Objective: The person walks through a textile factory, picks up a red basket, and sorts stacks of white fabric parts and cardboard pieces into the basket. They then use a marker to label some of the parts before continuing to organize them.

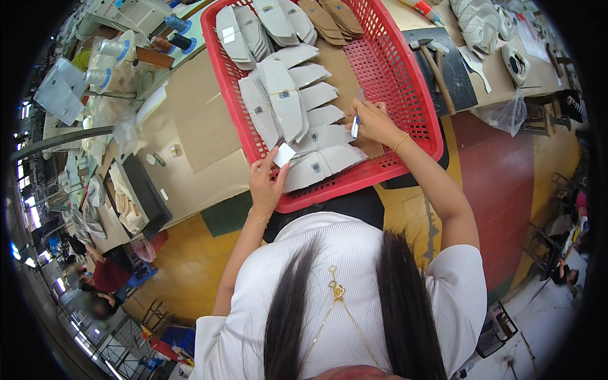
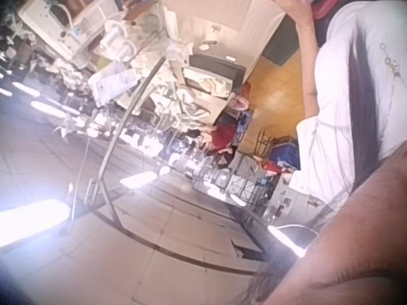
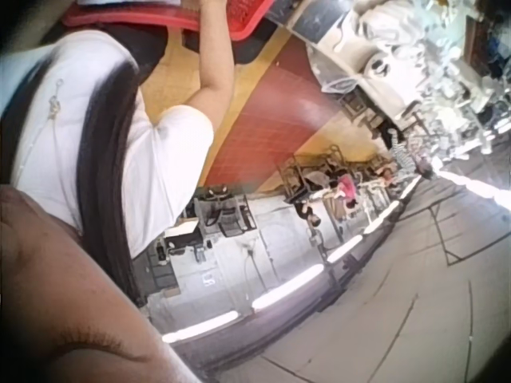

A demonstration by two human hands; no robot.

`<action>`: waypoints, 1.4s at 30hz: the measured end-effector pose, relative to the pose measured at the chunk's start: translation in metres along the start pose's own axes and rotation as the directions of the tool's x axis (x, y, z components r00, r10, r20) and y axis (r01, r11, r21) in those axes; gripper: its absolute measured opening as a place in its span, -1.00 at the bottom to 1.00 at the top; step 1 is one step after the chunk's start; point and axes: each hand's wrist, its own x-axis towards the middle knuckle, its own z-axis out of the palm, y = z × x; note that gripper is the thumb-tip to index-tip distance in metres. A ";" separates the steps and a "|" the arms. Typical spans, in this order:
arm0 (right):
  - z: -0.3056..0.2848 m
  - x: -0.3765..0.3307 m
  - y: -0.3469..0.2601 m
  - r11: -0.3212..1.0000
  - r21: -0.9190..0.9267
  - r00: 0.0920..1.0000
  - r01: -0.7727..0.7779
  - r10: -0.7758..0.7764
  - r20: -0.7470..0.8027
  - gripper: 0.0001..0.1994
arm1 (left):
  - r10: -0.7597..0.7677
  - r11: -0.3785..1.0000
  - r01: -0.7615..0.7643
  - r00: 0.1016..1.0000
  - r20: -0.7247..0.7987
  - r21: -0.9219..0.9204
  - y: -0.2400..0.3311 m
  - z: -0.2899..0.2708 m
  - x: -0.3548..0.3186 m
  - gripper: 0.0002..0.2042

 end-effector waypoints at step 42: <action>0.034 -0.011 0.011 0.902 -0.423 0.968 -0.087 0.178 0.179 -0.59 | 0.223 0.973 -0.230 0.921 0.318 -0.015 0.041 -0.006 0.028 -0.56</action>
